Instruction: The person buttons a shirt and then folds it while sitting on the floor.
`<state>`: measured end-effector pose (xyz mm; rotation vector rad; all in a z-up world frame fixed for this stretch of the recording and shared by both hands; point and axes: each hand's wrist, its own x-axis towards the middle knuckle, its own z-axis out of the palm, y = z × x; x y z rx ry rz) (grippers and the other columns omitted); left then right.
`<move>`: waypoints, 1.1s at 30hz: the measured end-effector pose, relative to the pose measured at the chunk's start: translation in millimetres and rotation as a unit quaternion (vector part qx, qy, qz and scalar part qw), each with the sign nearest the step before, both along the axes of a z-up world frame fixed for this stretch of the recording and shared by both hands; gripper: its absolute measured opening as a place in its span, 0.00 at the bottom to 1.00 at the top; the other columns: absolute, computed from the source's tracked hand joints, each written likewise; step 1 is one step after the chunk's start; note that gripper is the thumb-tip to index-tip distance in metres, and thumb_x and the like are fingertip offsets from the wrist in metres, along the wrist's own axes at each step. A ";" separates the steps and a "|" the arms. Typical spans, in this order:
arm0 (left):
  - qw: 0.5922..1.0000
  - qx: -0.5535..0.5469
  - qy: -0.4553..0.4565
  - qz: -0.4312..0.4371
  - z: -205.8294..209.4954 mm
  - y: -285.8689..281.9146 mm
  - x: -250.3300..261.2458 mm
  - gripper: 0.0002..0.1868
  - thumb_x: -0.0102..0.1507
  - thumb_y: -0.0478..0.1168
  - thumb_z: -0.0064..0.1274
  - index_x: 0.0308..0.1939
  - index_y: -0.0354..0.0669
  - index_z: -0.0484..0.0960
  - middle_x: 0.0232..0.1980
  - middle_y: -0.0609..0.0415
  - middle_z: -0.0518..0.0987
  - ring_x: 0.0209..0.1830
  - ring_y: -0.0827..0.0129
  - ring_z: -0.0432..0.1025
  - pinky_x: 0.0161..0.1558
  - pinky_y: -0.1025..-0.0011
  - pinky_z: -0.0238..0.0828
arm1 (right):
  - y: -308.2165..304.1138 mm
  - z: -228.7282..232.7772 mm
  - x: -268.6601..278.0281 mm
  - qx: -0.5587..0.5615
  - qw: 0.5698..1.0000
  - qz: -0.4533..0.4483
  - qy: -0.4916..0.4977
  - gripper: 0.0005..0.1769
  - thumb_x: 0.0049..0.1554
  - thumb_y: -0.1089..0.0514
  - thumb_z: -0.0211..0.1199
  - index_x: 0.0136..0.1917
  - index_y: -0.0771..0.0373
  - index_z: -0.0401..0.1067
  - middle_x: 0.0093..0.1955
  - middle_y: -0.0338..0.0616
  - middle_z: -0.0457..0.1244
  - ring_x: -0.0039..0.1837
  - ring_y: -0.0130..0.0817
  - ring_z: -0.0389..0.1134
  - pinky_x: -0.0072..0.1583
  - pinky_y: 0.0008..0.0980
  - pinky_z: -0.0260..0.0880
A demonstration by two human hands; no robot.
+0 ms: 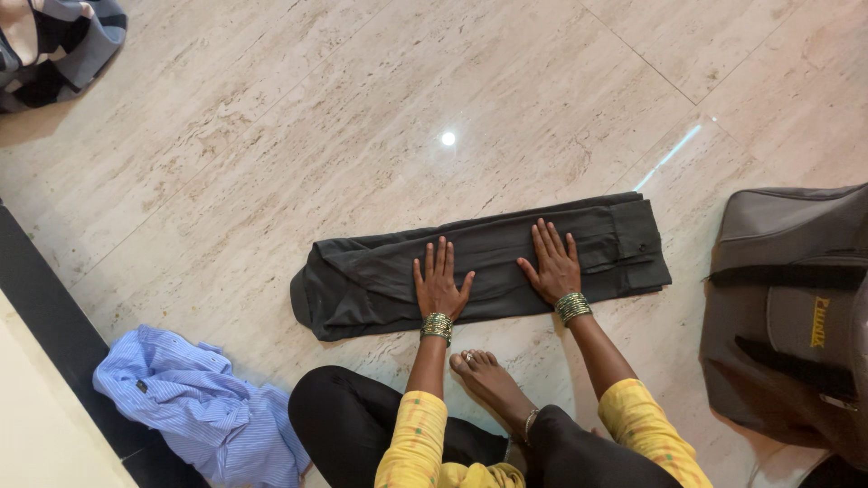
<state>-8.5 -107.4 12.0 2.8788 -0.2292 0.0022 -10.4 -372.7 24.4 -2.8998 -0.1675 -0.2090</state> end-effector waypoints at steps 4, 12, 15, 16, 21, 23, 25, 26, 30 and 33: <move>0.999 -0.022 -0.010 0.033 -1.2 18.7 -1.1 0.43 0.66 0.69 0.40 0.80 0.57 0.54 0.84 0.56 0.46 0.84 0.62 0.42 0.78 0.50 0.34 | -24.9 -6.0 -1.8 -0.003 1.000 -0.016 -0.005 0.44 0.64 0.29 0.43 0.82 0.56 0.51 0.86 0.39 0.45 0.85 0.35 0.43 0.81 0.48 0.35; 0.992 0.050 -0.010 0.117 -2.3 86.8 -4.2 0.43 0.66 0.72 0.34 0.80 0.59 0.53 0.84 0.52 0.47 0.83 0.61 0.43 0.78 0.51 0.36 | -71.3 -18.4 -7.2 0.020 0.997 -0.079 -0.001 0.43 0.66 0.30 0.40 0.84 0.56 0.49 0.86 0.40 0.43 0.86 0.36 0.41 0.81 0.49 0.33; 0.991 -0.006 -0.057 0.124 -5.5 93.4 -6.1 0.47 0.66 0.73 0.33 0.81 0.50 0.51 0.85 0.47 0.46 0.84 0.55 0.43 0.78 0.53 0.37 | -73.4 -20.1 -7.5 0.020 0.996 -0.086 -0.005 0.43 0.66 0.30 0.40 0.84 0.56 0.49 0.86 0.40 0.43 0.86 0.36 0.40 0.81 0.48 0.33; 0.990 0.017 -0.050 0.129 -6.5 93.0 -5.6 0.48 0.66 0.73 0.33 0.81 0.48 0.51 0.84 0.48 0.47 0.83 0.55 0.43 0.78 0.53 0.36 | -73.4 -20.3 -8.2 0.019 0.996 -0.088 -0.003 0.43 0.66 0.30 0.40 0.84 0.56 0.49 0.86 0.40 0.43 0.86 0.36 0.40 0.81 0.48 0.33; 0.987 0.070 -0.024 0.141 -6.2 91.5 -4.2 0.51 0.64 0.75 0.33 0.80 0.45 0.51 0.84 0.51 0.47 0.83 0.57 0.44 0.78 0.51 0.36 | -72.8 -17.5 -7.8 0.019 0.996 -0.086 0.003 0.42 0.66 0.30 0.40 0.84 0.56 0.50 0.87 0.41 0.43 0.86 0.37 0.40 0.82 0.48 0.33; 0.987 0.067 -0.026 0.140 -4.4 91.5 -4.0 0.51 0.64 0.75 0.33 0.80 0.45 0.52 0.84 0.51 0.48 0.83 0.58 0.44 0.78 0.51 0.36 | -71.3 -16.1 -8.7 0.020 0.996 -0.090 0.007 0.43 0.66 0.30 0.40 0.83 0.57 0.50 0.86 0.41 0.43 0.86 0.37 0.40 0.81 0.48 0.33; 0.988 0.064 -0.024 0.139 -2.4 92.3 -4.5 0.51 0.64 0.75 0.34 0.80 0.45 0.52 0.84 0.52 0.48 0.83 0.58 0.44 0.78 0.51 0.36 | -71.2 -15.1 -10.3 0.024 0.996 -0.087 0.008 0.43 0.66 0.30 0.40 0.83 0.57 0.49 0.86 0.42 0.43 0.86 0.38 0.40 0.81 0.48 0.33; 0.988 0.061 -0.022 0.138 -1.8 93.1 -3.5 0.51 0.64 0.74 0.34 0.80 0.45 0.52 0.84 0.52 0.48 0.83 0.58 0.44 0.78 0.51 0.36 | -70.3 -15.3 -10.7 0.026 0.996 -0.086 0.008 0.43 0.66 0.30 0.40 0.83 0.58 0.49 0.86 0.42 0.43 0.85 0.38 0.40 0.81 0.48 0.33; 0.989 0.061 -0.032 0.131 -0.8 95.4 -1.1 0.50 0.65 0.74 0.36 0.80 0.43 0.53 0.84 0.51 0.49 0.83 0.57 0.45 0.78 0.50 0.36 | -70.6 -17.3 -11.3 -0.006 0.997 -0.080 0.012 0.44 0.66 0.29 0.40 0.83 0.59 0.49 0.87 0.43 0.42 0.86 0.38 0.40 0.81 0.50 0.32; 0.989 0.065 -0.037 0.127 -0.4 95.8 -1.1 0.50 0.65 0.73 0.36 0.80 0.42 0.55 0.84 0.50 0.50 0.83 0.56 0.46 0.78 0.50 0.37 | -80.1 -13.9 -11.1 -0.034 0.996 -0.084 0.016 0.44 0.66 0.29 0.41 0.84 0.58 0.50 0.87 0.42 0.42 0.86 0.36 0.40 0.82 0.51 0.31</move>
